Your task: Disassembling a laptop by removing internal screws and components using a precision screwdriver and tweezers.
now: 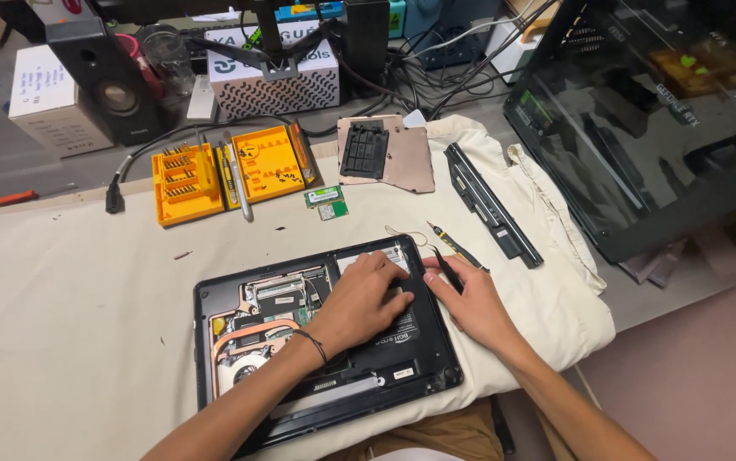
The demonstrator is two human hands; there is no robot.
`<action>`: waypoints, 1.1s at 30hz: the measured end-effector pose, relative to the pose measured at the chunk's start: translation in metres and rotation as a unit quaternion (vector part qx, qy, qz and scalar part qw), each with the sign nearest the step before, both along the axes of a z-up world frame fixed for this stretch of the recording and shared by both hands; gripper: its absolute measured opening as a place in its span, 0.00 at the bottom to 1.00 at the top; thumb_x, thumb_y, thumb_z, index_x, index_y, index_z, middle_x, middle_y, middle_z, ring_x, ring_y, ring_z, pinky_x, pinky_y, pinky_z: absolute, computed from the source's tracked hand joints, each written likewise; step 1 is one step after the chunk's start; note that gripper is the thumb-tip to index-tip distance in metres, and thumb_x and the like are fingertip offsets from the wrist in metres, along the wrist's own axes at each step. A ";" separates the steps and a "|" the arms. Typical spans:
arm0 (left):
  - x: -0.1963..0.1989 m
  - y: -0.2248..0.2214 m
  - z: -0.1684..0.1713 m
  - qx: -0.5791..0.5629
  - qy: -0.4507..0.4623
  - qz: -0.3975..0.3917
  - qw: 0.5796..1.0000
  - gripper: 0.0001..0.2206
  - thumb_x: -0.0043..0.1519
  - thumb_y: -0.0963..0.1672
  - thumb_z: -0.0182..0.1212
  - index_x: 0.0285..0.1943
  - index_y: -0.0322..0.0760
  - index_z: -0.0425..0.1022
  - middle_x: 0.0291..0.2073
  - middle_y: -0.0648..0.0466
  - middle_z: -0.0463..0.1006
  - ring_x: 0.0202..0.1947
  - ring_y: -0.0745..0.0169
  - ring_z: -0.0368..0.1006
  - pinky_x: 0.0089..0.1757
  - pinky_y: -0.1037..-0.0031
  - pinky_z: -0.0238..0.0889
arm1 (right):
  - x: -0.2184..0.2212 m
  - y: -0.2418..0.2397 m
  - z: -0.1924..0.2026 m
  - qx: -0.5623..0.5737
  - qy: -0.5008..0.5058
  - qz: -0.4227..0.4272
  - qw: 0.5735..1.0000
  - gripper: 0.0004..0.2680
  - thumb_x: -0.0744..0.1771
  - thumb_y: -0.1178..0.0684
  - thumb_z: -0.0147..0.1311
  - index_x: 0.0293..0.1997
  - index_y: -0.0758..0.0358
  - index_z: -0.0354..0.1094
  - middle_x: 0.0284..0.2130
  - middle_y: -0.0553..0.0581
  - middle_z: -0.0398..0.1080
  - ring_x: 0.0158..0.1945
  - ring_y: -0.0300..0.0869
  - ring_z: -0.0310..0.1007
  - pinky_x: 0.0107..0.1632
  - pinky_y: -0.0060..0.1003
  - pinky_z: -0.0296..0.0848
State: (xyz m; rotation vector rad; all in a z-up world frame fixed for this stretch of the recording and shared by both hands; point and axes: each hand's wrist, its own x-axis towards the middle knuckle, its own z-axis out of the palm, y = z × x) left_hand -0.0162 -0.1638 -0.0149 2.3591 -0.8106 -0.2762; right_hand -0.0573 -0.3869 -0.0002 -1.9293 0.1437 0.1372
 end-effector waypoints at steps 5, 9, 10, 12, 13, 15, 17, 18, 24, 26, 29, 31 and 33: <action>-0.003 -0.007 0.001 0.007 0.038 0.019 0.999 0.24 0.69 0.53 0.67 0.65 0.31 0.79 0.51 0.48 0.75 0.61 0.45 0.71 0.62 0.57 0.65 | 0.001 -0.004 -0.010 0.067 -0.006 0.001 0.998 0.13 0.70 0.59 0.63 0.62 0.73 0.77 0.50 0.64 0.80 0.10 0.37 0.66 0.14 0.30 0.67; -0.002 -0.006 0.003 -0.031 0.106 0.047 0.993 0.26 0.69 0.52 0.66 0.71 0.30 0.77 0.57 0.45 0.75 0.67 0.41 0.69 0.67 0.54 0.62 | -0.001 -0.009 -0.008 0.114 0.009 0.003 0.993 0.15 0.70 0.60 0.62 0.64 0.76 0.76 0.48 0.65 0.79 0.14 0.34 0.69 0.18 0.30 0.71; -0.001 -0.006 0.003 -0.030 0.105 0.046 0.993 0.26 0.69 0.52 0.66 0.71 0.30 0.77 0.57 0.45 0.75 0.67 0.41 0.69 0.67 0.54 0.62 | -0.001 -0.008 -0.007 0.115 0.008 0.001 0.993 0.15 0.70 0.60 0.62 0.64 0.76 0.76 0.48 0.65 0.79 0.14 0.34 0.69 0.18 0.30 0.71; 0.000 -0.005 0.003 -0.054 0.133 0.050 0.988 0.27 0.70 0.50 0.66 0.73 0.29 0.75 0.58 0.44 0.75 0.68 0.43 0.70 0.68 0.53 0.62 | -0.002 -0.005 -0.007 0.195 0.066 -0.037 0.978 0.16 0.70 0.62 0.61 0.66 0.78 0.75 0.46 0.62 0.79 0.17 0.32 0.67 0.22 0.30 0.72; 0.000 -0.004 0.005 -0.054 0.132 0.050 0.988 0.27 0.70 0.50 0.66 0.73 0.29 0.75 0.58 0.44 0.75 0.68 0.43 0.70 0.68 0.53 0.62 | -0.003 -0.007 -0.007 0.195 0.066 -0.037 0.978 0.16 0.70 0.62 0.61 0.66 0.78 0.75 0.46 0.62 0.79 0.17 0.32 0.67 0.22 0.30 0.72; 0.000 0.000 0.008 -0.053 0.137 0.040 0.988 0.27 0.69 0.50 0.66 0.75 0.31 0.74 0.61 0.44 0.76 0.70 0.41 0.70 0.69 0.51 0.63 | -0.004 -0.010 -0.009 0.230 0.098 -0.044 0.967 0.15 0.71 0.62 0.59 0.66 0.78 0.74 0.45 0.62 0.78 0.21 0.33 0.65 0.25 0.30 0.73; -0.001 0.002 0.011 -0.048 0.128 0.033 0.990 0.27 0.69 0.49 0.66 0.76 0.31 0.74 0.61 0.43 0.77 0.70 0.39 0.71 0.69 0.50 0.63 | -0.003 -0.008 0.003 0.246 0.104 -0.039 0.963 0.13 0.72 0.62 0.56 0.63 0.79 0.75 0.35 0.54 0.69 0.20 0.29 0.58 0.25 0.29 0.72; -0.002 0.002 0.012 -0.044 0.119 0.027 0.992 0.26 0.69 0.47 0.65 0.76 0.31 0.74 0.61 0.42 0.78 0.70 0.37 0.71 0.69 0.49 0.63 | -0.004 -0.006 0.008 0.262 0.110 -0.034 0.958 0.11 0.73 0.62 0.53 0.60 0.79 0.76 0.24 0.46 0.60 0.19 0.26 0.52 0.24 0.27 0.71; 0.000 0.005 0.013 -0.051 0.112 0.023 0.992 0.25 0.69 0.47 0.65 0.75 0.32 0.76 0.61 0.43 0.81 0.68 0.39 0.75 0.67 0.51 0.67 | -0.005 -0.001 0.033 0.262 0.109 -0.024 0.959 0.07 0.73 0.61 0.52 0.50 0.77 0.75 0.17 0.42 0.48 0.17 0.28 0.46 0.22 0.28 0.67; 0.000 0.007 0.019 -0.051 0.114 0.019 0.992 0.24 0.69 0.47 0.64 0.75 0.32 0.76 0.61 0.43 0.81 0.68 0.38 0.75 0.66 0.50 0.68 | -0.008 0.000 0.037 0.253 0.109 -0.021 0.961 0.08 0.73 0.61 0.52 0.51 0.78 0.76 0.16 0.42 0.48 0.17 0.27 0.46 0.22 0.28 0.68; 0.002 0.008 0.020 -0.048 0.107 0.009 0.993 0.24 0.70 0.47 0.64 0.74 0.32 0.76 0.61 0.43 0.82 0.67 0.37 0.75 0.66 0.48 0.68 | -0.012 -0.004 0.031 0.241 0.106 -0.017 0.965 0.09 0.73 0.62 0.51 0.52 0.79 0.76 0.16 0.43 0.50 0.16 0.27 0.48 0.22 0.29 0.71; 0.005 0.008 0.015 -0.046 0.101 0.004 0.994 0.23 0.70 0.47 0.64 0.74 0.33 0.77 0.60 0.43 0.82 0.67 0.35 0.75 0.65 0.47 0.69 | -0.014 -0.005 0.033 0.237 0.105 -0.015 0.966 0.09 0.73 0.62 0.52 0.53 0.80 0.77 0.17 0.44 0.52 0.16 0.27 0.49 0.21 0.30 0.72; 0.010 0.008 0.008 -0.030 0.093 0.001 0.995 0.22 0.71 0.49 0.63 0.72 0.38 0.79 0.58 0.48 0.83 0.65 0.42 0.78 0.64 0.52 0.71 | -0.017 -0.003 0.045 0.252 0.125 -0.005 0.960 0.10 0.73 0.60 0.52 0.54 0.79 0.77 0.15 0.44 0.49 0.16 0.28 0.46 0.22 0.32 0.74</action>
